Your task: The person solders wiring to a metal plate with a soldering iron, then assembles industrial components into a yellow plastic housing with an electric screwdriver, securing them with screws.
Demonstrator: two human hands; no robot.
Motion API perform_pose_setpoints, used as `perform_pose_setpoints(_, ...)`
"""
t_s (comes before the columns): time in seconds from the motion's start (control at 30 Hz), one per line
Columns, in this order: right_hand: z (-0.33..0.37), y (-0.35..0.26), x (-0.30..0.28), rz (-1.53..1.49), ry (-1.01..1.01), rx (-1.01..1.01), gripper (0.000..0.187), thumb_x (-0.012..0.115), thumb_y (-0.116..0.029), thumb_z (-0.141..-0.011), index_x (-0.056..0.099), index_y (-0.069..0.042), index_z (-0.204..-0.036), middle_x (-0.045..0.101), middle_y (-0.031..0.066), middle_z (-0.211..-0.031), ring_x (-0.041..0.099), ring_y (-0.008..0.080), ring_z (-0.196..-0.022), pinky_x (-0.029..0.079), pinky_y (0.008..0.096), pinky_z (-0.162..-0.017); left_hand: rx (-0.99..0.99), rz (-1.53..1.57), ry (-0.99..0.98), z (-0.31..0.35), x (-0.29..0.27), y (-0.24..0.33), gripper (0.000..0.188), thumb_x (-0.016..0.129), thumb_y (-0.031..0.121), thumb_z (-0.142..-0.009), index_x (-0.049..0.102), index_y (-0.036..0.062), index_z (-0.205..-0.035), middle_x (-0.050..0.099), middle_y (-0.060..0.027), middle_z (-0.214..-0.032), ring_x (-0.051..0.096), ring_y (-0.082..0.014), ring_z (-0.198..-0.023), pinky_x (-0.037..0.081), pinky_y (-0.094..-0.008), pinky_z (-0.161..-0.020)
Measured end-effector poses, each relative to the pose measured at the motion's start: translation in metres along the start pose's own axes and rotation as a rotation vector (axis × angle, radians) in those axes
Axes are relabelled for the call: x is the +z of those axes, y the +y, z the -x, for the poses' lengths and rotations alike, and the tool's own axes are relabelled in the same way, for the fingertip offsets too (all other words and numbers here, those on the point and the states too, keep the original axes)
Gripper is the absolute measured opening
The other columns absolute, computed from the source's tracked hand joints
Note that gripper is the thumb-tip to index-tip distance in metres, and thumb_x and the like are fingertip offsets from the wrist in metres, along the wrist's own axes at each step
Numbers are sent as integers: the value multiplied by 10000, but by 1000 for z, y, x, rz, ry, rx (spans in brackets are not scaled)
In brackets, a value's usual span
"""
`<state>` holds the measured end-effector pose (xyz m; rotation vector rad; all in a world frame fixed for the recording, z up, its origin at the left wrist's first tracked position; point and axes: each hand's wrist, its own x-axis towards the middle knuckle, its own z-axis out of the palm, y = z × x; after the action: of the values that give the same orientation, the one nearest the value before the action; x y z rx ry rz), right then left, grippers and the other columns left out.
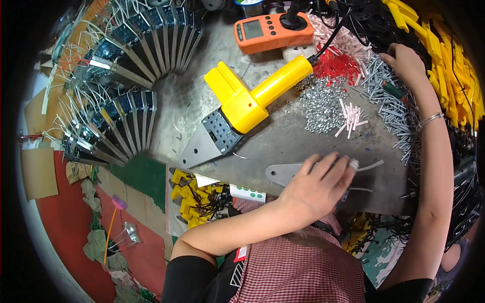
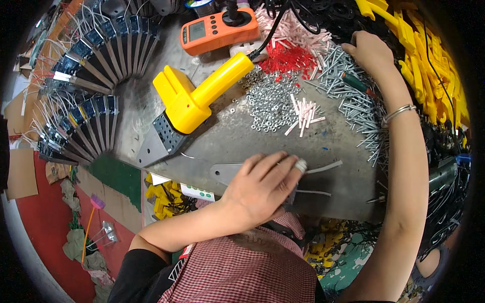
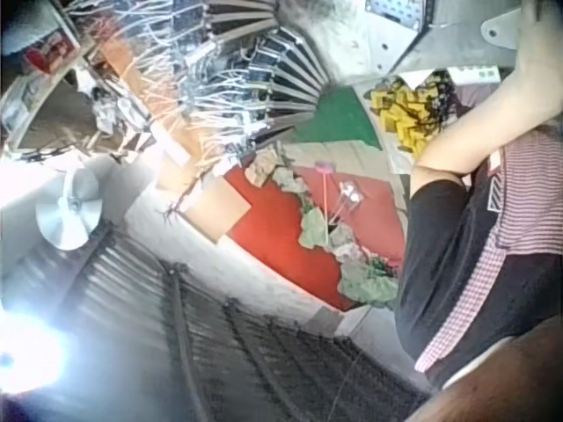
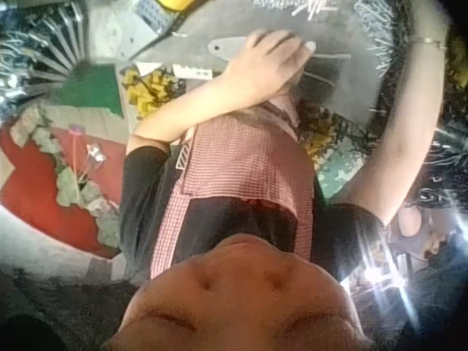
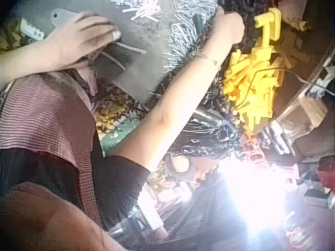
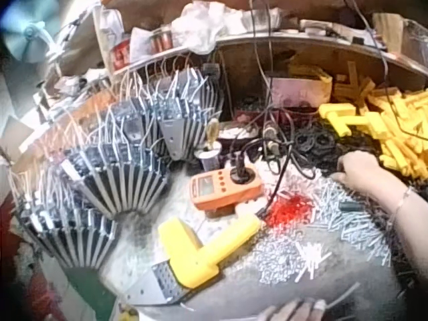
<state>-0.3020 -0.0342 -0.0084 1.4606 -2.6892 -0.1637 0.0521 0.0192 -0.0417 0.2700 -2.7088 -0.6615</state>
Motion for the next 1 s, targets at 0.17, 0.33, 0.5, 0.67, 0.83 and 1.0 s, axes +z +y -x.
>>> perform_pose_setpoints(0.17,7,16,-2,-95,112,-51,302,651,-356,-826,638,-76,-938,658,153,-907,627,354,-880,491,453,-761,87,60,-61,3,-6,2,836,780,305,-562,494,21,-1295,516,-122,-1280,478,-294,-1187,390,-428,-971)
perform_pose_setpoints(0.33,64,8,-33,-412,591,-113,221,646,-259,-852,673,-71,-965,673,133,-920,643,322,-867,497,371,-762,-75,233,-75,-11,-45,-14,859,792,281,-542,488,-8,-1292,549,-173,-1174,523,-346,-1081,415,-441,-897)
perform_pose_setpoints(0.5,169,-30,-35,-1108,-269,43,175,681,-66,-833,643,17,-982,665,49,-798,627,71,-714,502,220,-660,-84,280,-113,-27,-65,-19,782,758,227,-522,526,-2,-1233,572,-189,-1075,546,-373,-982,428,-449,-878)
perform_pose_setpoints(0.67,224,-17,-22,-1217,-212,69,158,693,11,-814,650,18,-966,662,20,-790,609,51,-723,501,215,-660,-169,181,-55,-41,-63,-17,587,718,184,-524,563,8,-1062,564,-176,-1009,560,-383,-909,459,-433,-818)
perform_pose_setpoints(0.83,254,-30,-15,-1111,75,176,179,725,-21,-787,653,-7,-950,660,57,-760,622,77,-671,490,217,-619,-234,53,-33,-49,-53,-7,515,698,179,-545,589,46,-1031,558,-150,-1002,561,-359,-912,461,-427,-801)
perform_pose_setpoints(1.0,272,-72,6,-1047,251,269,161,729,-70,-784,643,-3,-903,670,109,-778,671,193,-665,522,270,-614,-163,-106,-121,-54,-37,2,620,756,199,-547,582,73,-1128,541,-129,-1129,536,-343,-1019,414,-458,-896)
